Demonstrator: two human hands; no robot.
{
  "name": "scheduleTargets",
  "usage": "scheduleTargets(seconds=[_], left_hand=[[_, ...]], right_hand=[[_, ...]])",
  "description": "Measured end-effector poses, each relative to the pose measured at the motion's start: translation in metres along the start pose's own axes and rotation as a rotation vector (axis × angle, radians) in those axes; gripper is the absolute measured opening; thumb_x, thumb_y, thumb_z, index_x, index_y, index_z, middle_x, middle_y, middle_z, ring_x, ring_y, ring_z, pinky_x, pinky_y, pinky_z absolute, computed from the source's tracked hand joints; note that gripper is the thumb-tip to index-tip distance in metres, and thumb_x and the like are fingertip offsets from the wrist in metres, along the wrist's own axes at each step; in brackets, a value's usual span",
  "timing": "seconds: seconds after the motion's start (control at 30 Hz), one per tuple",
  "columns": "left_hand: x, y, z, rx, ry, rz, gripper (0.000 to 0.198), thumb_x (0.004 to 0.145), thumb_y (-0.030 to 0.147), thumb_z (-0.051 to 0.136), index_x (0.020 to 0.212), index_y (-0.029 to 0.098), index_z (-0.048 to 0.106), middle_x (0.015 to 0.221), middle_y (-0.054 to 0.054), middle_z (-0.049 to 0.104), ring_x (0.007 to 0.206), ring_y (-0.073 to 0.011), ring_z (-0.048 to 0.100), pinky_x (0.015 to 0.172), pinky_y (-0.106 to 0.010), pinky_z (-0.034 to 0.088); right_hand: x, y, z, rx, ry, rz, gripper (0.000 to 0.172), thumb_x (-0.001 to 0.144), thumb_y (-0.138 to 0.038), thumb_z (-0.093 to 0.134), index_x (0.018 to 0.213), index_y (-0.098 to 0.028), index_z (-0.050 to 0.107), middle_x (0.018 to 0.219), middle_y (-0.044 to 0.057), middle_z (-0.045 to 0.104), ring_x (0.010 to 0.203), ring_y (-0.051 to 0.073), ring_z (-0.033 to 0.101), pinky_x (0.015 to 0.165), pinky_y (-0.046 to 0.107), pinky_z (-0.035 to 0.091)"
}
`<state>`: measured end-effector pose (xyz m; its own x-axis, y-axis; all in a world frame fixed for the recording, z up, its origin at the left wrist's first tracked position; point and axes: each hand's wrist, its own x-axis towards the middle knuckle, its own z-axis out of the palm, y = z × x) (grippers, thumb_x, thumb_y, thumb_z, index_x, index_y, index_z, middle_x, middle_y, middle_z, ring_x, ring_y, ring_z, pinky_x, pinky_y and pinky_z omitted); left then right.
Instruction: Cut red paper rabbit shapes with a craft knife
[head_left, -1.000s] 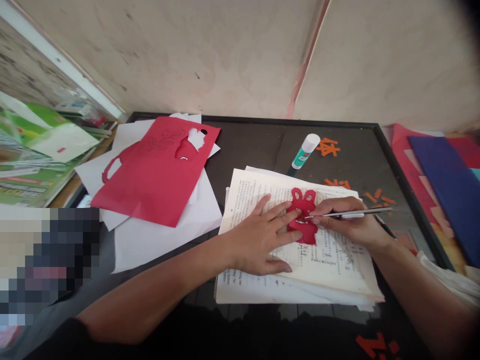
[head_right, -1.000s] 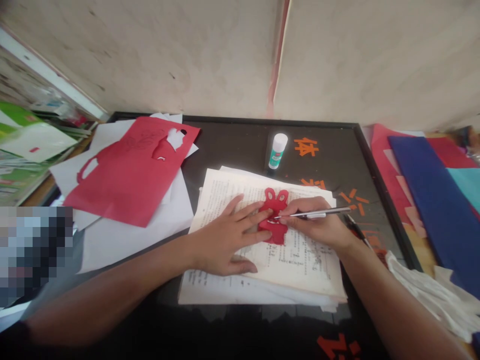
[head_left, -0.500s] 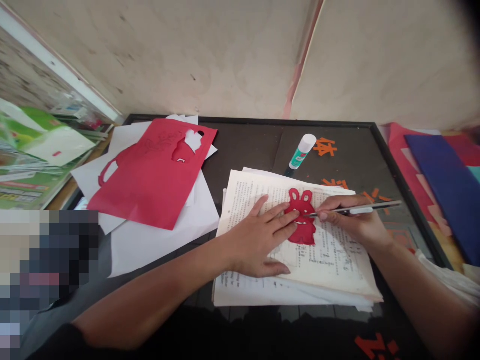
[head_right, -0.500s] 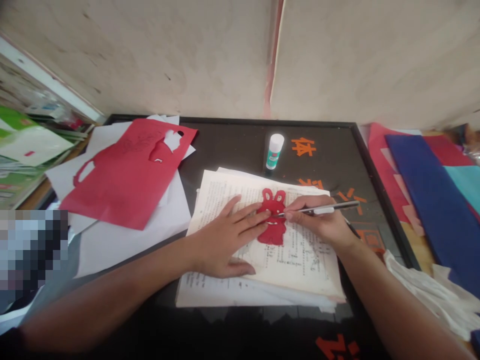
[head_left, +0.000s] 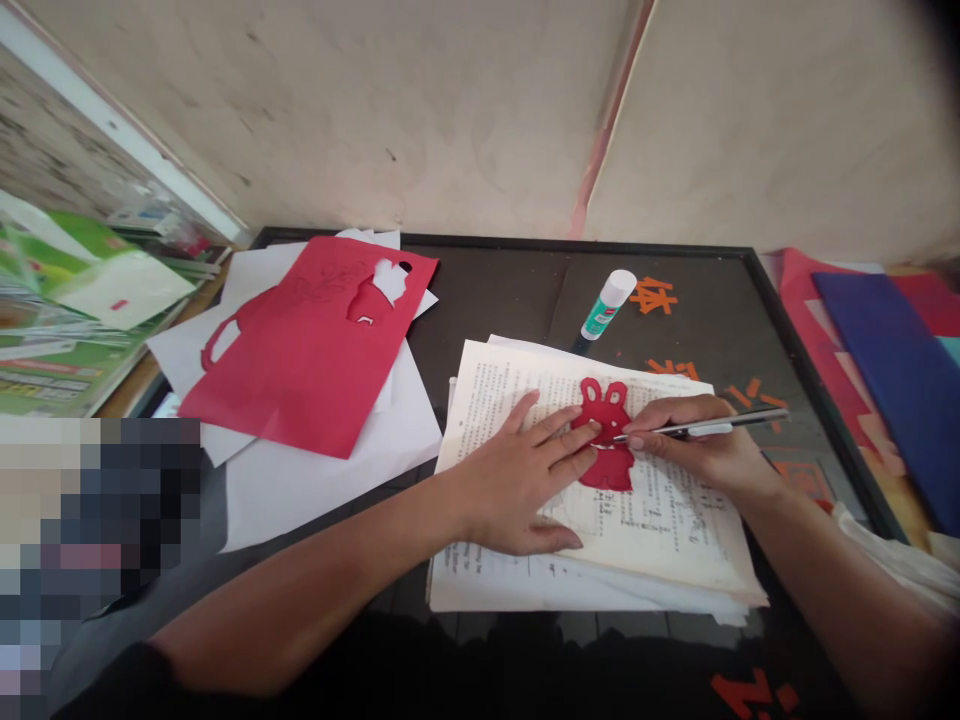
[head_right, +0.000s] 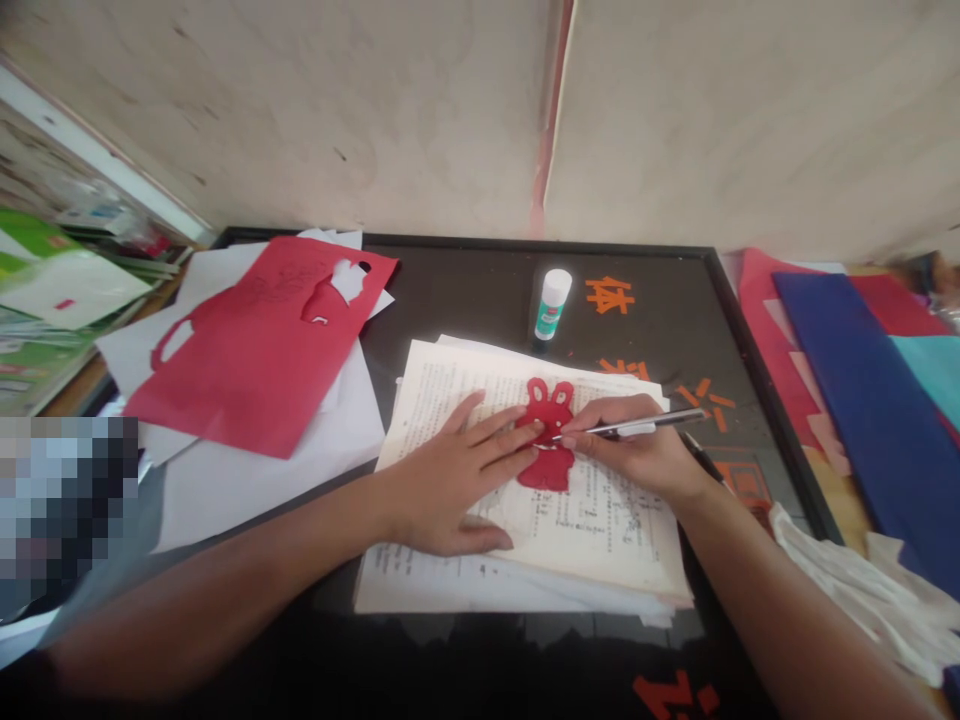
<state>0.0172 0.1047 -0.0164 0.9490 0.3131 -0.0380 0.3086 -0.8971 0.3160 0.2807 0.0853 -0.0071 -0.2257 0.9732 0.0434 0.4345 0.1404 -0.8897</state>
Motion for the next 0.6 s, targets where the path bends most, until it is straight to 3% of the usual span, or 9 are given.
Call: scheduleTargets(seconds=[0.23,0.43,0.6], left_hand=[[0.0006,0.0008,-0.0016,0.005,0.013,0.023,0.082,0.092,0.065,0.044,0.153,0.013,0.026,0.163,-0.012,0.011,0.151,-0.0304,0.0,0.117,-0.058,-0.013],[0.0005,0.001,-0.0011,-0.019,-0.008,0.03,0.079,0.094,0.062,0.043,0.153,0.013,0.027,0.161,-0.014,0.017,0.151,-0.0306,0.006,0.119,-0.058,-0.007],[0.0,0.0014,-0.0012,-0.008,-0.02,0.017,0.08,0.094,0.062,0.043,0.153,0.013,0.025,0.162,-0.013,0.015,0.152,-0.0272,0.004,0.119,-0.054,-0.012]], right_hand=[[-0.0012,0.0047,-0.0008,-0.003,-0.022,-0.027,0.008,0.078,-0.03,0.079,0.079,-0.022,0.078,0.078,0.004,0.077,0.07,0.017,0.071,0.065,0.028,0.058],[0.0014,0.0024,-0.0052,-0.022,-0.082,-0.07,0.006,0.08,-0.028,0.076,0.081,-0.023,0.078,0.077,0.002,0.077,0.069,0.016,0.07,0.064,0.026,0.056],[0.0009,0.006,-0.0085,-0.041,-0.099,-0.069,0.007,0.08,-0.029,0.076,0.082,-0.023,0.077,0.078,0.002,0.077,0.069,0.016,0.07,0.065,0.027,0.056]])
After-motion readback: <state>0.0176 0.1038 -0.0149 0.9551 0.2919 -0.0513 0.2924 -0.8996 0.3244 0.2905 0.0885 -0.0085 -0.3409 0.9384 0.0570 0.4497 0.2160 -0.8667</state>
